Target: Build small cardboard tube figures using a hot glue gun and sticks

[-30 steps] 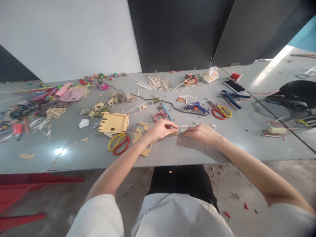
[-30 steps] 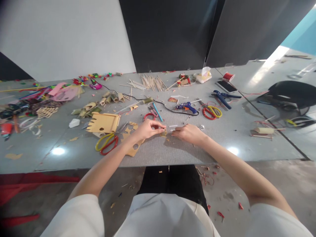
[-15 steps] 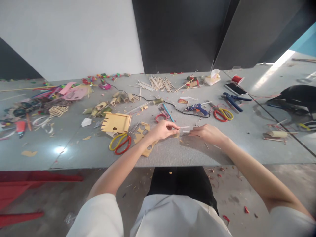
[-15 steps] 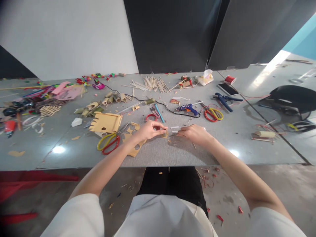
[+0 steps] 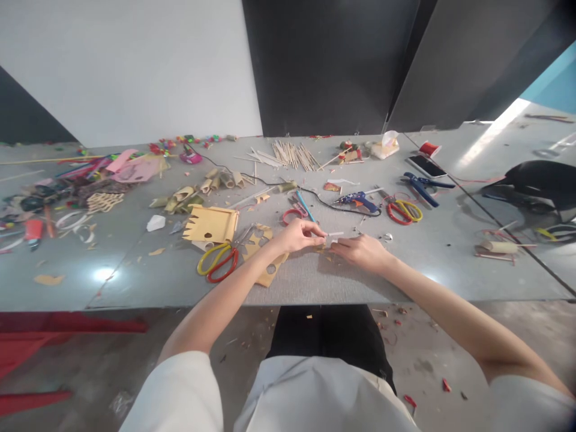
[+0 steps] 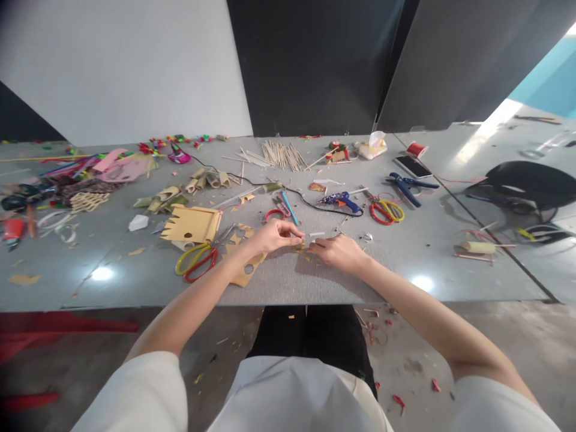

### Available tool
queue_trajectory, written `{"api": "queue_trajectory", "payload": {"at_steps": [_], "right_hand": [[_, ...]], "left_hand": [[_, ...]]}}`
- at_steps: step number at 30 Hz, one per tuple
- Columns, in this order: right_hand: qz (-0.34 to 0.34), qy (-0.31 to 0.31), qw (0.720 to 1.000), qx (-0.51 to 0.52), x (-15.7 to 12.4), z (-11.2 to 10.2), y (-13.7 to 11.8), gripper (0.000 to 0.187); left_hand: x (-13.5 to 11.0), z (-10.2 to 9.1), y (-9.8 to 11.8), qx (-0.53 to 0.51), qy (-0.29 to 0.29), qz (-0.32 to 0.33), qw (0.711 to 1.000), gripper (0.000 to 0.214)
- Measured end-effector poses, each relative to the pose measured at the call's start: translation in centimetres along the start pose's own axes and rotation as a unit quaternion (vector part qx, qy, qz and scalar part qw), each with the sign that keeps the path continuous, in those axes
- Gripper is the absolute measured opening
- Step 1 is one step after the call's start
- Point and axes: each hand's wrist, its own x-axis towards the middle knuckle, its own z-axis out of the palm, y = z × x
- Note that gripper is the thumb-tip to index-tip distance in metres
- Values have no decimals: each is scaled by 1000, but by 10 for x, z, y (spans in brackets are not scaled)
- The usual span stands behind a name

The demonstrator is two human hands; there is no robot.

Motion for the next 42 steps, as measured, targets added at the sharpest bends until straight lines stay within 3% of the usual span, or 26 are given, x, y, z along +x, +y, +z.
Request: {"api": "queue_trajectory", "payload": {"at_steps": [7,16,24,42], "right_hand": [[31,-19,999,-3,5,2,-6,32],[63,-89,994,11,11,-16,-12,36],[62,-88,993,47,9,-18,-11,33],[29,-44,997,54,-3,-21,7,28]], "left_hand": [[2,0,-1,-19,-6,-11,1000,33],[2,-1,2,-18,-11,-10,1000,33],[0,-2,9,5,-6,-25,1000,32],[0,-3,3,14,-14,-23,1000,30]]}}
